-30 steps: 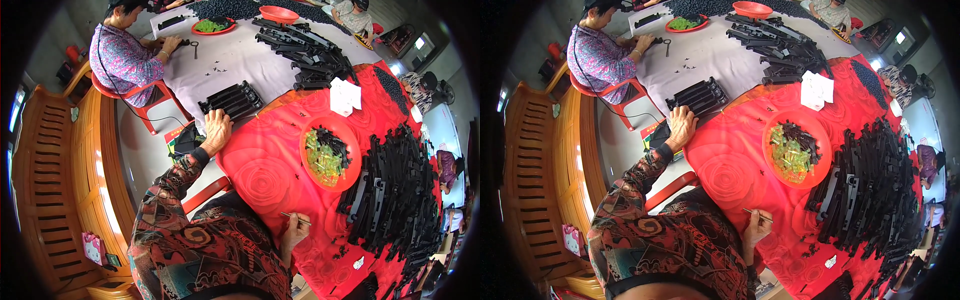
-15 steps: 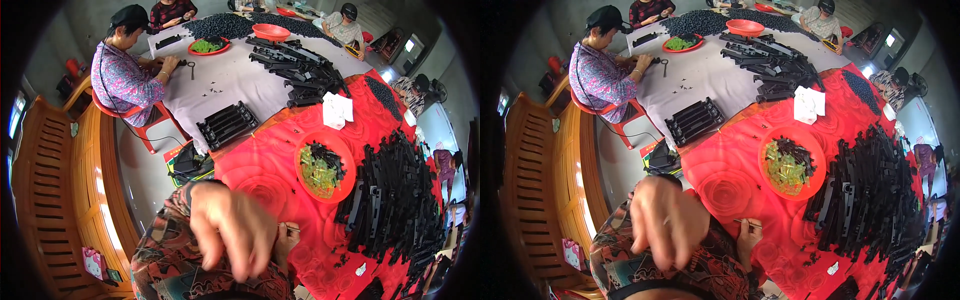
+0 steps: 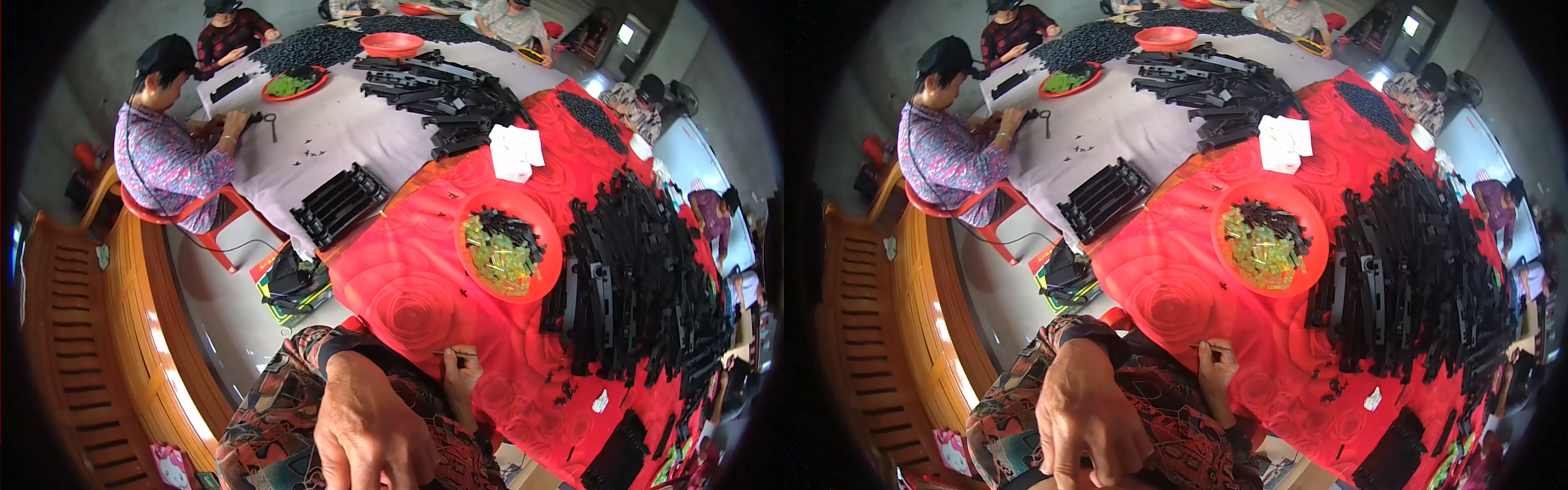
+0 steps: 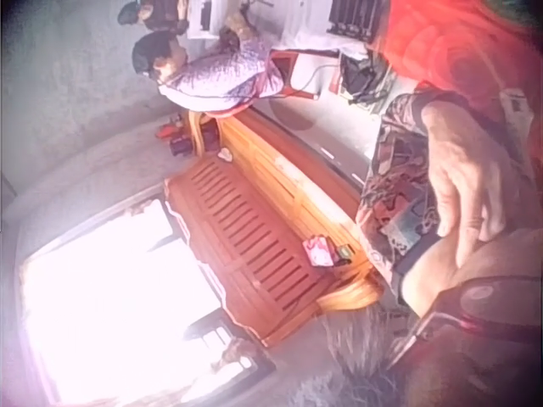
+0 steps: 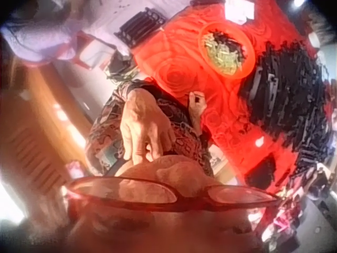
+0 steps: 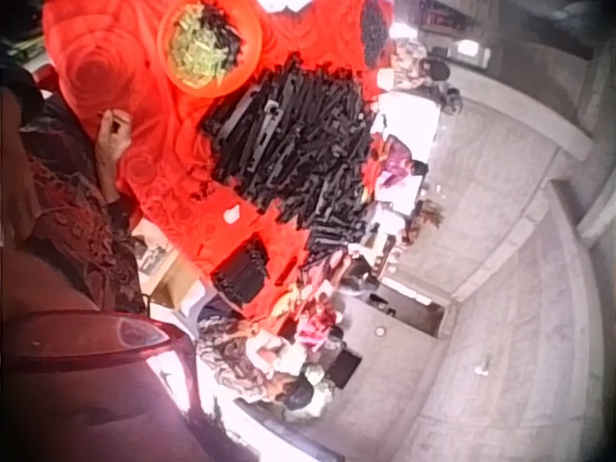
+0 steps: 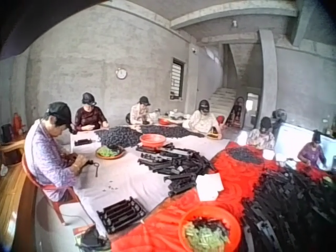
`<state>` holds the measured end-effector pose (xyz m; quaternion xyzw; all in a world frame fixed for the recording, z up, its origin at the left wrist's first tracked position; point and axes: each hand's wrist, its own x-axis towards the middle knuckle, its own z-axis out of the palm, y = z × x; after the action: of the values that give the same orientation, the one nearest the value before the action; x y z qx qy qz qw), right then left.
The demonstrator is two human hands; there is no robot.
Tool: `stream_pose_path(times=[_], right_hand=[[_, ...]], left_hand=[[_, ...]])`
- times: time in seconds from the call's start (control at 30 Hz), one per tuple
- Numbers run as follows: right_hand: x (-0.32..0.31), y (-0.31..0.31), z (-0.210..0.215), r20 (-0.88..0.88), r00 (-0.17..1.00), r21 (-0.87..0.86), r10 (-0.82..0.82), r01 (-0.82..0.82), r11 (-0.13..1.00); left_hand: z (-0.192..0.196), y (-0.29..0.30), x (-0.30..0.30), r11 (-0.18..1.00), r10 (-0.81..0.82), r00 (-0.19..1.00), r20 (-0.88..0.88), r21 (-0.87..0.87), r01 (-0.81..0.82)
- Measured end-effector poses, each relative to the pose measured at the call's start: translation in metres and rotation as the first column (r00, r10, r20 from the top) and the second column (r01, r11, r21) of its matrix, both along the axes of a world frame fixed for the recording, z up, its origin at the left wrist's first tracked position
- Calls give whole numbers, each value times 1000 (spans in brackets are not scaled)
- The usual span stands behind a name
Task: The person assembles plastic frames by inserting small pins into each frame using a metal tool, and stacks the completed frames to the side.
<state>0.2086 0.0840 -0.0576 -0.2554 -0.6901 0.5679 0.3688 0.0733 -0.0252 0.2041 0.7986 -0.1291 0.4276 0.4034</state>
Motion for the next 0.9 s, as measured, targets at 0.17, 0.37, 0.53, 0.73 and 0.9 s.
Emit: stream_pose_path(times=[0.17,0.37,0.53,0.73,0.9], right_hand=[[-1,-2,1,-17,999,30,-33,34,999],[-2,-4,9,35,999,109,-40,36,993],[-2,-2,11,28,998,157,-56,51,986],[-4,-6,15,50,997,146,-55,47,988],[-3,-4,14,63,996,161,-66,55,985]], left_hand=[[-1,-5,6,999,-31,998,46,-24,32],[-4,-2,10,990,106,994,24,88,-108],[-7,-4,6,990,132,991,28,48,-133],[-3,-16,13,999,36,999,14,13,-36],[-7,-13,8,978,190,981,30,86,-192]])
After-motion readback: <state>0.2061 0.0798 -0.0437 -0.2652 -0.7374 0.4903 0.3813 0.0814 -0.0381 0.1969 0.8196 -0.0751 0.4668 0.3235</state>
